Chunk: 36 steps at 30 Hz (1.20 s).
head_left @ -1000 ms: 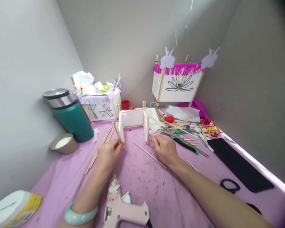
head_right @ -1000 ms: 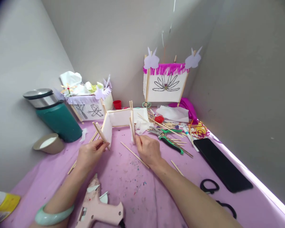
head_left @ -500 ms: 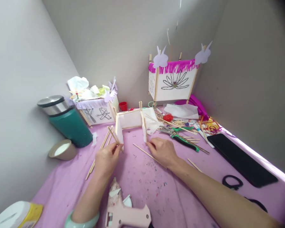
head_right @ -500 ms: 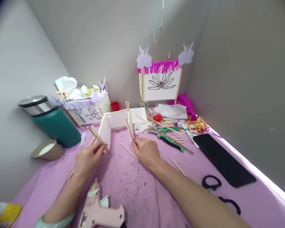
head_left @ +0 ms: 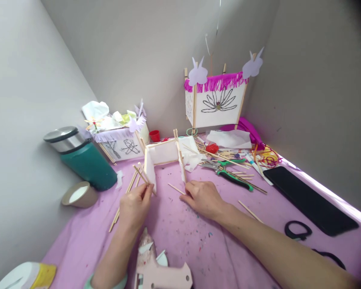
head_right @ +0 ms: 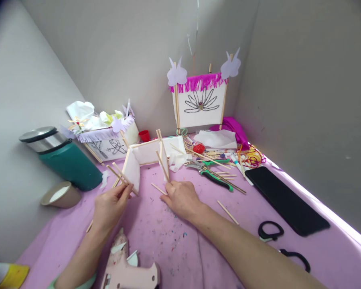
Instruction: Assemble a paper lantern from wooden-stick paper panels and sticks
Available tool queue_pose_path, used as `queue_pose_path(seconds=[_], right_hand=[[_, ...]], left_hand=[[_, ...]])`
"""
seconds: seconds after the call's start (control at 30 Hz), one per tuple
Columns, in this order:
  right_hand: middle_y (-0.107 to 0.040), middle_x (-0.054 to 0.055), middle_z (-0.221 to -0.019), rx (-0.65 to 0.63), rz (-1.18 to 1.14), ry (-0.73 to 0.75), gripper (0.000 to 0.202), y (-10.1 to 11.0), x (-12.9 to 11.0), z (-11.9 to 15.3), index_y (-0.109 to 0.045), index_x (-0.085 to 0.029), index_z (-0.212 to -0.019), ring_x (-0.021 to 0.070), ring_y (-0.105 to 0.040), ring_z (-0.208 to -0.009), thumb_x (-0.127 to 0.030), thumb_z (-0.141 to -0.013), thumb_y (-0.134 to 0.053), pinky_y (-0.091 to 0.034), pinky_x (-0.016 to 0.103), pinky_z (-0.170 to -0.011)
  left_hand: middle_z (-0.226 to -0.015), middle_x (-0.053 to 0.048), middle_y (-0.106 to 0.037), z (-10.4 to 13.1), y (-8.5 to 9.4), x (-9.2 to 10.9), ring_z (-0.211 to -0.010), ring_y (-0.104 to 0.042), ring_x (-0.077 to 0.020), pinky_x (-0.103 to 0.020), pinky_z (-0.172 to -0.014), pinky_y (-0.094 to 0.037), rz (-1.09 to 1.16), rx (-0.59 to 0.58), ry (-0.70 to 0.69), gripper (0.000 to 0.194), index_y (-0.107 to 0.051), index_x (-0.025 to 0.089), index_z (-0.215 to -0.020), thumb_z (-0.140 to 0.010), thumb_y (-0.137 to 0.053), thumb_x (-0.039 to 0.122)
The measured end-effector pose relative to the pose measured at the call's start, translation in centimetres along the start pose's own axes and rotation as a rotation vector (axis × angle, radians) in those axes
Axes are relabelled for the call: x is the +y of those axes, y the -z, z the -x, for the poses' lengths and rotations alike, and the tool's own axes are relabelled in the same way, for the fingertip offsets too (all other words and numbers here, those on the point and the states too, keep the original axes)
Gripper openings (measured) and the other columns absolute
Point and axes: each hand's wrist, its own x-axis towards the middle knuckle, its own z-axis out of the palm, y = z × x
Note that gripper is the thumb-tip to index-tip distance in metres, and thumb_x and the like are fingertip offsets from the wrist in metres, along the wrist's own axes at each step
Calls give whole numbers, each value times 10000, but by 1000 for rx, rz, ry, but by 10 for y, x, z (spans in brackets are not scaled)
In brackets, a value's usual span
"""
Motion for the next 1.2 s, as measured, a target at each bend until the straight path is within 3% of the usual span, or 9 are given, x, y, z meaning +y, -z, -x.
queue_pose_path(seconds=[0.4, 0.8, 1.0, 1.2], right_hand=[[-702, 36, -874, -32, -21, -15, 194, 2, -5, -1, -637, -193, -837, 169, -632, -741, -352, -881, -535, -351, 265, -632], [-699, 41, -888, -35, -23, -15, 180, 0, -5, -2, -630, -192, -869, 180, -638, -769, -340, -885, -528, -370, 270, -652], [-697, 40, -879, -33, -15, -16, 181, 0, -6, -1, -628, -192, -863, 182, -636, -761, -339, -887, -525, -366, 273, -638], [-696, 32, -875, -19, -13, -18, 180, -1, -5, 0, -622, -194, -841, 186, -640, -760, -338, -886, -523, -359, 278, -630]], left_hand=[[-640, -17, -684, 1, -1, 1, -573, -587, -133, -222, -560, -350, -90, 25, -91, 282, -714, 211, -862, -873, -456, 326], [-664, -23, -695, 1, -3, -1, -555, -565, -121, -215, -545, -319, -144, 22, -92, 255, -714, 218, -855, -861, -487, 335], [-594, -5, -659, 1, -1, 1, -538, -572, -126, -216, -539, -326, -116, 19, -73, 291, -679, 211, -747, -865, -483, 390], [-594, -8, -651, 2, 2, 4, -551, -575, -126, -220, -557, -336, -110, 68, -93, 310, -686, 204, -771, -891, -441, 352]])
